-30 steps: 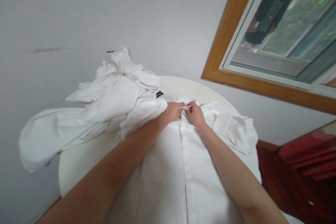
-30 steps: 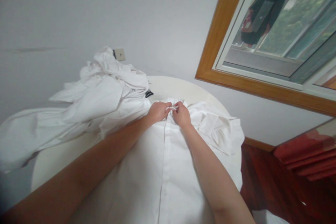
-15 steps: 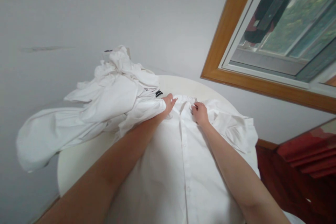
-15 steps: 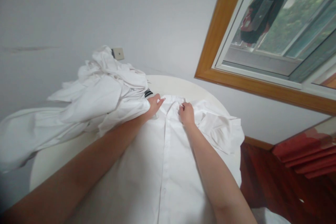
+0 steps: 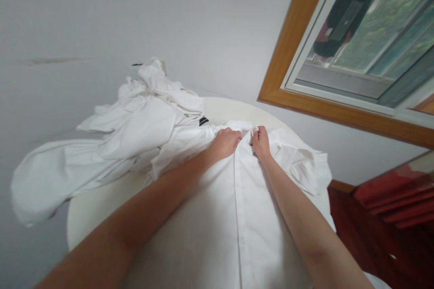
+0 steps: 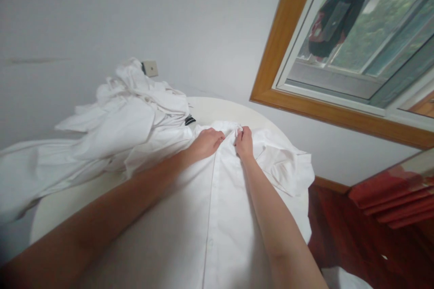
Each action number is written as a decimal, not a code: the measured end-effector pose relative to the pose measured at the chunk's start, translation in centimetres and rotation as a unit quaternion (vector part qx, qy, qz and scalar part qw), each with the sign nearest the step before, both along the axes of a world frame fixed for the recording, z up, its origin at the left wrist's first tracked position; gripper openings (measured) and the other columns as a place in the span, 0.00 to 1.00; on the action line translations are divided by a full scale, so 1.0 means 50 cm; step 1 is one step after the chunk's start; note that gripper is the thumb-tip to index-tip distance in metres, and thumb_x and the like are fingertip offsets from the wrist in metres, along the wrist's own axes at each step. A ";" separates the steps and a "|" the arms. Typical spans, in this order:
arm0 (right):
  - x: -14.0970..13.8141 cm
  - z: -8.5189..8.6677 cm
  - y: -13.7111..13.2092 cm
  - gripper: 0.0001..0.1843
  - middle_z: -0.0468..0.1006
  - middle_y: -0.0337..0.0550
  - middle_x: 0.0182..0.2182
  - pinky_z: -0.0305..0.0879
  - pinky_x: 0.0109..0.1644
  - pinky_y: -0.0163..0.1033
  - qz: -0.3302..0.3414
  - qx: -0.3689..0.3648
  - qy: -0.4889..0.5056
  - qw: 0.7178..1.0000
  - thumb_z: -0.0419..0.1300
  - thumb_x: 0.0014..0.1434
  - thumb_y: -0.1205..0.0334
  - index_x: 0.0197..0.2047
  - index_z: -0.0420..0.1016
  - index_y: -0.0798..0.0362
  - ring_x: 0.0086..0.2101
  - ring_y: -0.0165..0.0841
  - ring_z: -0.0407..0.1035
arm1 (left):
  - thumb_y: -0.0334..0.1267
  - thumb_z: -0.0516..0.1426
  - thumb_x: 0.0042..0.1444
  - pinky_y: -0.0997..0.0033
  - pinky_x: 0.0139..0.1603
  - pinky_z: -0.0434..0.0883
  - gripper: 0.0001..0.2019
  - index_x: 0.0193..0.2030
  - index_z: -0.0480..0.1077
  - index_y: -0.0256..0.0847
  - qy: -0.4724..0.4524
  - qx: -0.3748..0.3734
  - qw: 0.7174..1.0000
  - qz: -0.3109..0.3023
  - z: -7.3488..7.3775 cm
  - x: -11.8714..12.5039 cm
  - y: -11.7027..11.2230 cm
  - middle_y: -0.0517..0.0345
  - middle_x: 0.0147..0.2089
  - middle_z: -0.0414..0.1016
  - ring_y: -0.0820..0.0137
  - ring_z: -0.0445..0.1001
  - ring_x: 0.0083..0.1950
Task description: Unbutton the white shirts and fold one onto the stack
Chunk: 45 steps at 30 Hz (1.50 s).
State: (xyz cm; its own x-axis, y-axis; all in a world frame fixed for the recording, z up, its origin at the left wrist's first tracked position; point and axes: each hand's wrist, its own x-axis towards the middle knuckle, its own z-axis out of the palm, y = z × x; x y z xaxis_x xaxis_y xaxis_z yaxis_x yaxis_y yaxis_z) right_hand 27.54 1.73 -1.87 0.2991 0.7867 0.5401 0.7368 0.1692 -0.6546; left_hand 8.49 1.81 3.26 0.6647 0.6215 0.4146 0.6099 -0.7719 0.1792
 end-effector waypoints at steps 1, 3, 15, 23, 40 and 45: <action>0.002 0.003 0.004 0.10 0.68 0.43 0.34 0.60 0.44 0.39 -0.011 0.011 0.000 1.000 0.43 0.64 0.56 0.39 0.60 0.51 0.36 0.33 0.63 | 0.31 0.47 0.60 0.62 0.50 0.65 0.13 0.42 0.72 0.42 -0.007 -0.020 1.000 -0.003 -0.001 -0.001 -0.003 0.53 0.39 0.76 0.63 0.70 0.46; 0.006 0.007 0.012 0.10 0.68 0.42 0.34 0.59 0.45 0.39 -0.028 0.027 0.003 0.999 0.44 0.64 0.56 0.39 0.60 0.51 0.36 0.34 0.63 | 0.31 0.46 0.61 0.65 0.50 0.66 0.14 0.42 0.72 0.41 -0.021 -0.058 0.998 -0.025 -0.011 -0.008 -0.004 0.54 0.41 0.77 0.65 0.71 0.46; 0.023 0.003 0.052 0.08 0.68 0.40 0.32 0.59 0.42 0.38 -0.022 0.028 0.015 0.999 0.46 0.62 0.56 0.39 0.61 0.50 0.34 0.34 0.62 | 0.34 0.45 0.63 0.62 0.56 0.65 0.13 0.49 0.67 0.40 -0.063 -0.076 0.994 -0.047 -0.073 -0.028 0.008 0.51 0.48 0.74 0.65 0.69 0.51; 0.016 0.005 0.039 0.09 0.68 0.39 0.30 0.59 0.38 0.36 -0.010 0.009 0.039 0.999 0.47 0.61 0.55 0.36 0.62 0.50 0.33 0.33 0.63 | 0.39 0.45 0.64 0.65 0.53 0.66 0.12 0.48 0.66 0.41 -0.066 -0.048 0.996 -0.033 -0.063 -0.033 -0.007 0.52 0.44 0.74 0.65 0.71 0.49; 0.006 0.010 0.020 0.09 0.69 0.40 0.30 0.58 0.37 0.36 0.011 0.001 -0.019 1.000 0.46 0.61 0.57 0.34 0.64 0.51 0.32 0.33 0.61 | 0.47 0.47 0.62 0.73 0.31 0.63 0.14 0.44 0.70 0.48 -0.026 -0.053 0.994 0.091 -0.048 -0.036 -0.034 0.59 0.32 0.77 0.66 0.76 0.35; 0.007 0.010 0.019 0.09 0.67 0.38 0.28 0.57 0.37 0.36 0.001 -0.006 -0.016 1.000 0.47 0.60 0.56 0.33 0.63 0.50 0.31 0.33 0.61 | 0.45 0.45 0.64 0.73 0.31 0.63 0.14 0.44 0.69 0.47 -0.041 -0.069 0.993 0.084 -0.050 -0.040 -0.033 0.58 0.34 0.77 0.66 0.76 0.36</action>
State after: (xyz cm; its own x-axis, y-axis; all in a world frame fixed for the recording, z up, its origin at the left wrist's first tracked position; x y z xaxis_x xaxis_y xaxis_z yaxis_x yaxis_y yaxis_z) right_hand 27.90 2.66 -1.36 0.2812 0.7930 0.5405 0.7570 0.1629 -0.6328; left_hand 6.50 0.18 0.77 0.5146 0.7754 0.3659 0.7068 -0.6253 0.3309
